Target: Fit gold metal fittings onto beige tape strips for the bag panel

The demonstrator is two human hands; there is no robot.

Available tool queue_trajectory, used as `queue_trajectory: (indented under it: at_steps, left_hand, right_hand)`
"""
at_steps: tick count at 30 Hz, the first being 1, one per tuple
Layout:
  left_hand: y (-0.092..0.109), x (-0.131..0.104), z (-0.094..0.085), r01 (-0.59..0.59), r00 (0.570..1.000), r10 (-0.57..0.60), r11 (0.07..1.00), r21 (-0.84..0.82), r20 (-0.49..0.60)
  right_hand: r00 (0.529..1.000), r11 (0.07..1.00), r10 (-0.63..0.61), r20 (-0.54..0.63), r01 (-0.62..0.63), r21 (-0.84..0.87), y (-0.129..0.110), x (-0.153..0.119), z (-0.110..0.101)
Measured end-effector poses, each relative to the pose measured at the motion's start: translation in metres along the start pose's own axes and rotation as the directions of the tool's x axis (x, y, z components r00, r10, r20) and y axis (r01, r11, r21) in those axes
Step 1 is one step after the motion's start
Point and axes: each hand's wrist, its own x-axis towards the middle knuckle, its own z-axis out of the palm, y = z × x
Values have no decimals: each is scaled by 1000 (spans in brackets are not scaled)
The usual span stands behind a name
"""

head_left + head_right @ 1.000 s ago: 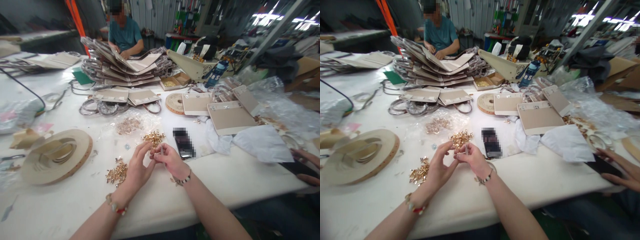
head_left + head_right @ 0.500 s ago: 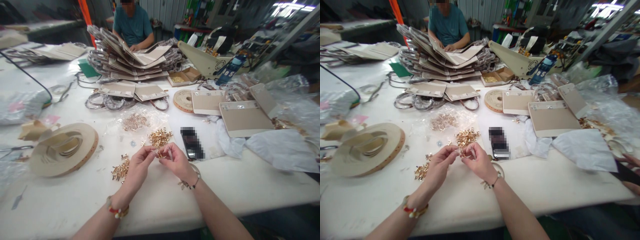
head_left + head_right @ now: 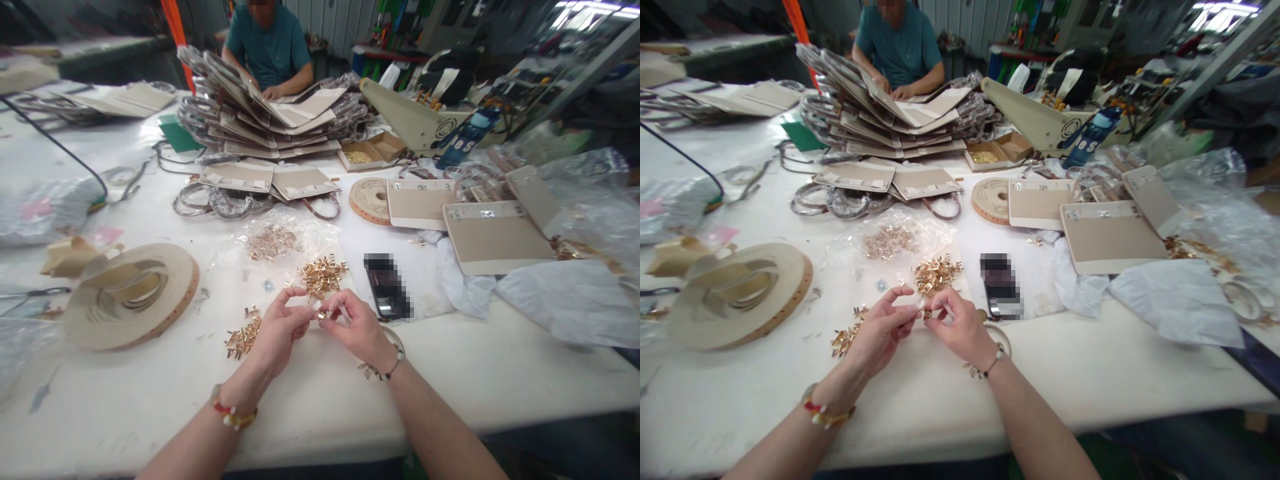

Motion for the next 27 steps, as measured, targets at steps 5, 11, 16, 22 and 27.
queue_trajectory:
  at_steps: [5, 11, 16, 22, 27]
  left_hand:
    - [0, 0, 1, 0, 1000, 0, 1000, 31, 3]
    - [1, 0, -1, 73, 996, -76, 995, 71, 41]
    - [4, -2, -8, 77, 988, -104, 972, 223, 110]
    - [5, -4, -15, -533, 816, 534, 548, 645, 220]
    - [1, -2, -16, -667, 659, 644, 262, 698, 388]
  right_hand:
    - [993, 991, -116, 2, 115, -64, 4, -1, -1]
    - [966, 952, -257, 33, 259, -165, 8, -3, -4]
    - [993, 993, -112, 23, 111, 50, 5, -4, -5]
    - [983, 926, 64, 170, -121, 356, 0, -3, -12]
    - [974, 897, 100, 205, -178, 406, 0, -1, -16]
